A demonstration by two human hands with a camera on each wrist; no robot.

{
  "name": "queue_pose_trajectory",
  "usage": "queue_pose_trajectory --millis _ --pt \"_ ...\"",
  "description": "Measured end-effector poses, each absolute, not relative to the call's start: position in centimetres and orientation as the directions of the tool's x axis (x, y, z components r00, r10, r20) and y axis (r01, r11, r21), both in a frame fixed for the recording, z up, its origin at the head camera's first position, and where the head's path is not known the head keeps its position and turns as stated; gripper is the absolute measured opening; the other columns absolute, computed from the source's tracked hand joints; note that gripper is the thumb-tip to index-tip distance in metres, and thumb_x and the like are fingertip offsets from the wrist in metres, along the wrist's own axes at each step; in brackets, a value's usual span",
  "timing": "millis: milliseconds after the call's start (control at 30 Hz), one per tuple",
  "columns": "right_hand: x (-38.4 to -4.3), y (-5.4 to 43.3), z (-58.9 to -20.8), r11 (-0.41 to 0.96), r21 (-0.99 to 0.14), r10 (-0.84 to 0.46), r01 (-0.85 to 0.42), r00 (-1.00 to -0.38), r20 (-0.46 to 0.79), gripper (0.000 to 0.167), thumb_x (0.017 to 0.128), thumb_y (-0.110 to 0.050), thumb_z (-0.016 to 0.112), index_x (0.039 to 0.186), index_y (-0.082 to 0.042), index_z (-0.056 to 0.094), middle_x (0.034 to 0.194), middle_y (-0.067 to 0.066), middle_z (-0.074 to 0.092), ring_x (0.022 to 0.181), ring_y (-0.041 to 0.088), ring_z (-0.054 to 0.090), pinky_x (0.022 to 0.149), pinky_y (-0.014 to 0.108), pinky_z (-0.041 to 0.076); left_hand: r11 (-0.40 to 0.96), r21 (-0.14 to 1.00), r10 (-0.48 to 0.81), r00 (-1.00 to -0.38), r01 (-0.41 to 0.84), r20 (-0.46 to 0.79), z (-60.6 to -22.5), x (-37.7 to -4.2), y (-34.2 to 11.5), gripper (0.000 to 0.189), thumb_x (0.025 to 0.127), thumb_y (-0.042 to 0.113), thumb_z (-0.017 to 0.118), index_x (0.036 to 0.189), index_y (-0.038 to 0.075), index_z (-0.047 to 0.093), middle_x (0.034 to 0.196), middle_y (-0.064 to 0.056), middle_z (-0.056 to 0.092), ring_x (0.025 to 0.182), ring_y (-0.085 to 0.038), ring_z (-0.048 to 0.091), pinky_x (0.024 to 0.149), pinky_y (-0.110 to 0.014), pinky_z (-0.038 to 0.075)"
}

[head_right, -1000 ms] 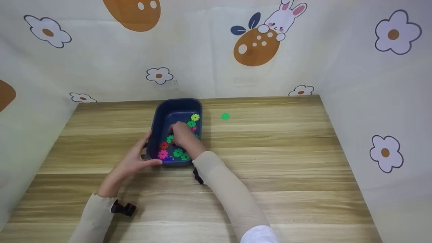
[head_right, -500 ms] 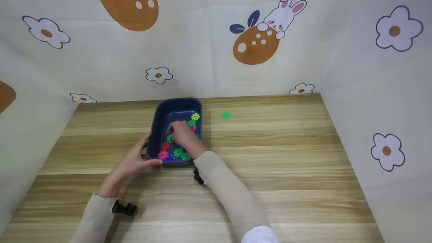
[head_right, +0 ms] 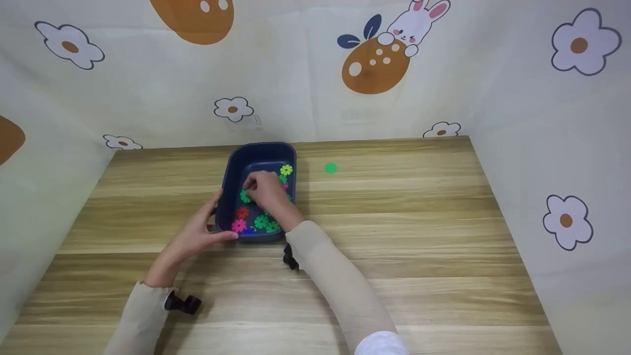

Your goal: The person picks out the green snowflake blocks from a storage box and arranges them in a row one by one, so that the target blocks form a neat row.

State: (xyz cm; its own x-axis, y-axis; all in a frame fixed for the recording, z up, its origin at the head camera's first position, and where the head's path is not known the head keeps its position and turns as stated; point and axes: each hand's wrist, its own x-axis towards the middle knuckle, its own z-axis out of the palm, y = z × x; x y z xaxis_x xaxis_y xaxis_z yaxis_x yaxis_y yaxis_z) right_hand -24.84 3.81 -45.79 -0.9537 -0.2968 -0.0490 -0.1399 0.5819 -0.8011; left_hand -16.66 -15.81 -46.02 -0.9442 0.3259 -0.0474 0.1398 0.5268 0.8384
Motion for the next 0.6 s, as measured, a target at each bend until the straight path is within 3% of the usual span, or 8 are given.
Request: queue_pose_trajectory --millis 333,600 --pt "-24.6 4.7 -44.9 0.498 -0.849 -0.256 -0.176 -0.965 0.050 0.011 0.093 -0.009 0.069 0.102 -0.010 0.076 0.104 0.007 0.075 0.090 0.017 0.070 0.083 0.029 0.060 0.548 0.824 0.320 -0.946 0.145 -0.046 -46.0 -16.8 -15.8 0.114 0.077 0.033 0.087 0.161 0.011 0.012 0.167 -0.014 0.019 0.153 -0.034 0.023 0.124 -0.055 0.021" --pt "-25.0 6.8 -43.1 0.427 -0.888 -0.200 -0.171 -0.976 0.092 0.012 0.092 -0.009 0.070 0.102 -0.008 0.077 0.101 0.009 0.075 0.078 0.016 0.065 0.070 0.024 0.058 0.574 0.809 0.303 -0.951 0.128 -0.065 -45.9 -16.5 -15.7 0.115 0.078 0.035 0.085 0.161 0.012 0.010 0.168 -0.014 0.016 0.153 -0.034 0.021 0.125 -0.055 0.019"
